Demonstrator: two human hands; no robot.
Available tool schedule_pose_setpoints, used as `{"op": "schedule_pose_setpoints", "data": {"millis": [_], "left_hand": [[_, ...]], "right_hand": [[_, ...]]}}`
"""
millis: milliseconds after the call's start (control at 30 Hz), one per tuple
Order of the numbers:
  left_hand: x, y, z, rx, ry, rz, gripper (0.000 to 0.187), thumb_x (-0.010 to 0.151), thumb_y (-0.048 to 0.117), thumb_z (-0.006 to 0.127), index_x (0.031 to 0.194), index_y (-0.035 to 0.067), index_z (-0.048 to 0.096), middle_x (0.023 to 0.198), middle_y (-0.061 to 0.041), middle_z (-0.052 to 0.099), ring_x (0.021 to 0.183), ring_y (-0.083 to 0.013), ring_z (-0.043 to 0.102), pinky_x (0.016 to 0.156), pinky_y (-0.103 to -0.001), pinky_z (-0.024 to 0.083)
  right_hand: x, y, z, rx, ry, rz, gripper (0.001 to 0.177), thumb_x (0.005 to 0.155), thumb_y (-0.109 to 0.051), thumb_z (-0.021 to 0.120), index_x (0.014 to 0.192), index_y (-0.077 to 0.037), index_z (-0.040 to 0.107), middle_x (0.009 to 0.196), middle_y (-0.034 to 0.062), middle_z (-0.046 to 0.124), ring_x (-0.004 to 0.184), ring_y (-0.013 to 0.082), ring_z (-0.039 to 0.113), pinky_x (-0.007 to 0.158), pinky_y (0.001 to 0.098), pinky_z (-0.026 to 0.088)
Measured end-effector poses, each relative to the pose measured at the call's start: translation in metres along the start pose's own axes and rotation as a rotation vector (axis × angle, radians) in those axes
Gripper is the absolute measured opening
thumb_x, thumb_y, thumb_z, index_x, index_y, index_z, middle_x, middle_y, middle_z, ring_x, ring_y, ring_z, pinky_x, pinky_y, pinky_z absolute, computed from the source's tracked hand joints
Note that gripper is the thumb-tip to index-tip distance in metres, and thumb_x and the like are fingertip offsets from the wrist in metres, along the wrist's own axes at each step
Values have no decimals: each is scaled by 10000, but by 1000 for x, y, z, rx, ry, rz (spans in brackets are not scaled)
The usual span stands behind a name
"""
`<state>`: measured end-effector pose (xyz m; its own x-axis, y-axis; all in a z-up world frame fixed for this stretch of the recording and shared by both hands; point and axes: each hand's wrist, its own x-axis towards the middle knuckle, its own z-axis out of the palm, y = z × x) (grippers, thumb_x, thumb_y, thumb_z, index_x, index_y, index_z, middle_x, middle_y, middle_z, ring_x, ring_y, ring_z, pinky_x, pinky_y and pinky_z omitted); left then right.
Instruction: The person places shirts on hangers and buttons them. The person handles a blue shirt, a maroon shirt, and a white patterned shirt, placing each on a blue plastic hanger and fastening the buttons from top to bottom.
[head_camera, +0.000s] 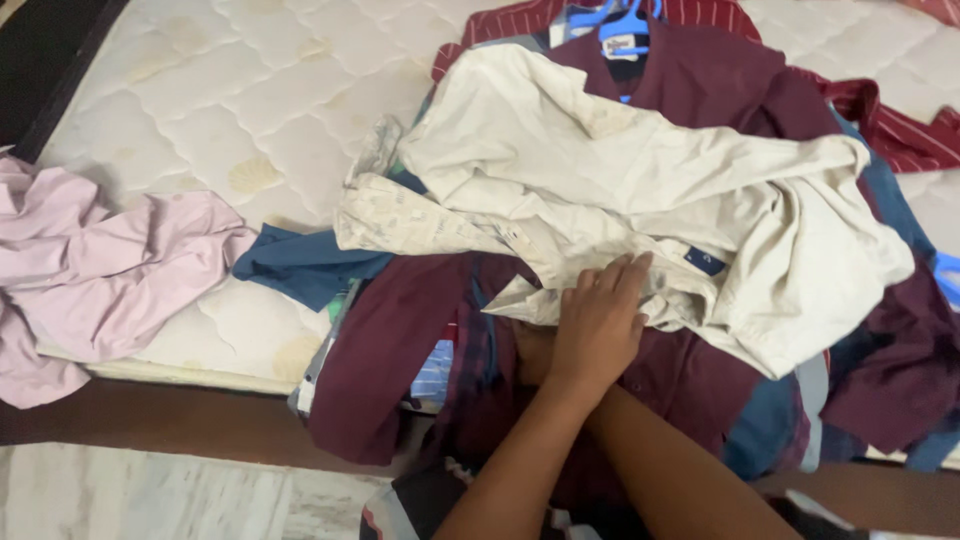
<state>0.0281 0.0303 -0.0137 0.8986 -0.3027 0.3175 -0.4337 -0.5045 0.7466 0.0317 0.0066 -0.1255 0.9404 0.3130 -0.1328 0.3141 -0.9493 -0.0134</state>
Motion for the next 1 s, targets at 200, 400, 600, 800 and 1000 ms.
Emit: {"op": "schedule_pose_setpoints", "data": {"millis": [200, 400, 600, 800, 1000], "left_hand": [[3, -2, 9, -58, -121, -66, 374, 886, 118, 744, 1214, 68, 572, 1431, -142, 569, 1051, -387, 682, 843, -480, 541], [13, -5, 16, -21, -105, 63, 262, 800, 104, 751, 1054, 99, 687, 1566, -141, 478, 1049, -343, 693, 866, -453, 551], [23, -1, 11, -124, 3, 16, 301, 889, 81, 682, 1185, 29, 669, 1353, -115, 614, 1123, -356, 645, 894, -456, 525], [23, 1, -7, 60, 183, 183, 260, 869, 15, 634, 1109, 50, 728, 1087, -63, 710, 976, -328, 618, 880, -431, 479], [15, 12, -22, 57, 223, 427, 277, 849, -9, 642, 1112, 51, 707, 1035, -72, 647, 1001, -311, 616, 884, -435, 495]], "right_hand": [[-6, 5, -3, 24, 40, -18, 917, 825, -473, 745, 1532, -87, 307, 1510, 303, 339, 1363, 448, 344, 1092, 538, 291], [-14, 3, -7, 88, 88, -72, 909, 813, -468, 765, 1515, -68, 348, 1472, 314, 435, 1321, 461, 441, 1064, 530, 352], [-65, 50, -31, 761, -96, -280, 803, 904, -365, 755, 1545, -43, 395, 1435, 304, 529, 1278, 448, 539, 1034, 515, 409], [-103, 93, -59, 1485, 106, 171, 359, 937, -158, 624, 1173, 101, 704, 1055, 273, 779, 907, 319, 774, 787, 420, 598], [-89, 102, -117, 2281, 347, 377, 484, 965, -372, 491, 1185, 49, 583, 1021, 150, 725, 841, 227, 703, 751, 349, 594]]}}
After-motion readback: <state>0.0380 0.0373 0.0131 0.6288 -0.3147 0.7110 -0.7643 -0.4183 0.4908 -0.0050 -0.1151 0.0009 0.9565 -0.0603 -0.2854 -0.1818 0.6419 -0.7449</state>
